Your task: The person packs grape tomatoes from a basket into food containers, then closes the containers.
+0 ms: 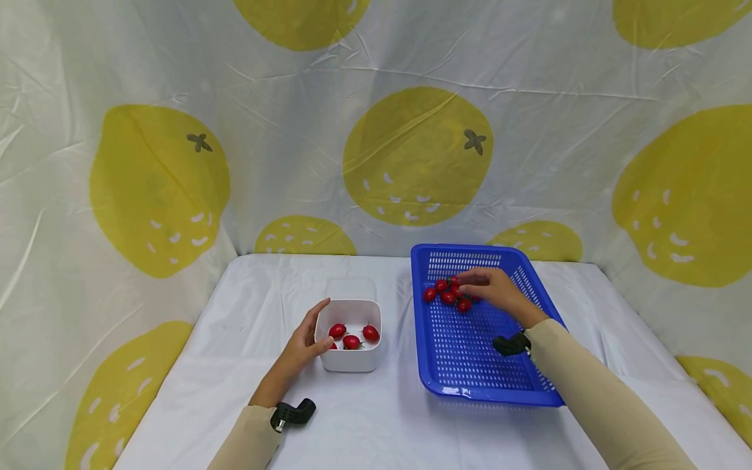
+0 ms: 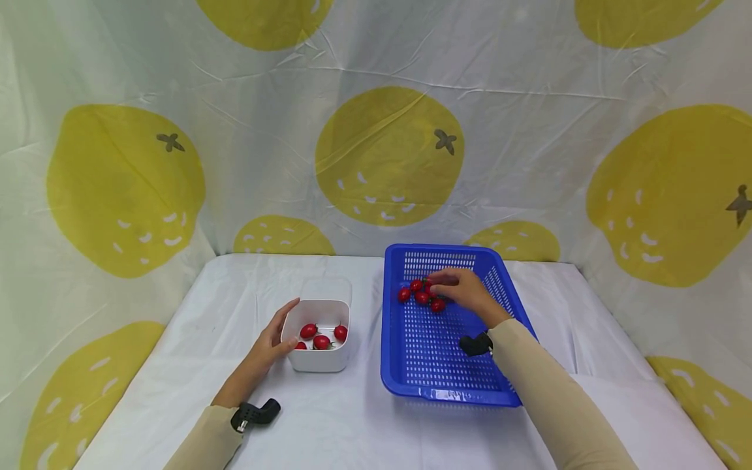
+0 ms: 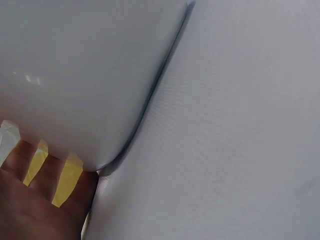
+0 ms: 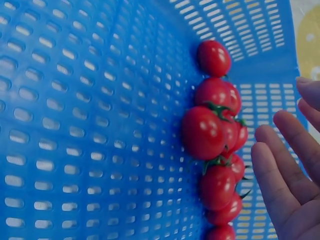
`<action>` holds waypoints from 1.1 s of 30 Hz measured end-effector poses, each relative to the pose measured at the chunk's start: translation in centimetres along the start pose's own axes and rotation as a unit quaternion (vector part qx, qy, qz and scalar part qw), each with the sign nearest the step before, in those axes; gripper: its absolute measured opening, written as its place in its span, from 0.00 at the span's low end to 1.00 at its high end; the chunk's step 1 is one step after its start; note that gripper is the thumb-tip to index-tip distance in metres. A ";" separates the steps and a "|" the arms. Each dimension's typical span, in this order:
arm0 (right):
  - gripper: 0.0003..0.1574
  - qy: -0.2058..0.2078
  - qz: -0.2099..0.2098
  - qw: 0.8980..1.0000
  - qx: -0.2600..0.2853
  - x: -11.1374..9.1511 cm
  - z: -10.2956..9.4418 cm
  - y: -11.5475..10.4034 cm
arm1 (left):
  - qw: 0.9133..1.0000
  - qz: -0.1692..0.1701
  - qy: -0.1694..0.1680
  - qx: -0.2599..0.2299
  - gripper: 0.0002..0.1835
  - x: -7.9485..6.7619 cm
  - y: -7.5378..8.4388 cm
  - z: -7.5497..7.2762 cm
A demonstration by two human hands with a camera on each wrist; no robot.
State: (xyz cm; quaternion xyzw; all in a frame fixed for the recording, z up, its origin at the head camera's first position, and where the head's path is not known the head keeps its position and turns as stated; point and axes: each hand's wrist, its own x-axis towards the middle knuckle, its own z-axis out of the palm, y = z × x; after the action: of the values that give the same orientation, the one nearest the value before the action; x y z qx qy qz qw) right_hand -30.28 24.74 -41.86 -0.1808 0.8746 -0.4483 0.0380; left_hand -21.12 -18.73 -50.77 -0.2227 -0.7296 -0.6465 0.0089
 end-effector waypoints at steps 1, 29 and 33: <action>0.27 0.000 0.005 1.000 -0.003 0.0 0.0 0.2 | 1.000 -0.002 0.001 0.002 0.39 0.0 0.0 0.0; 0.17 -0.044 0.008 0.995 -0.092 0.3 0.2 1.8 | 1.000 -0.017 0.004 0.009 0.39 -0.1 0.3 0.0; 0.17 -0.047 0.003 0.994 -0.102 0.3 0.2 2.1 | 1.000 -0.012 0.003 0.008 0.39 0.0 0.3 0.0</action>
State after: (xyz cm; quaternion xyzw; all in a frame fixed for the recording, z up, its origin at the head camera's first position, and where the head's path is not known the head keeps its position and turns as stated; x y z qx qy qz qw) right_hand -31.13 25.59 -43.65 -0.2021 0.9135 -0.3477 0.0619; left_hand -20.99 -18.69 -50.55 -0.2120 -0.7372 -0.6415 0.0047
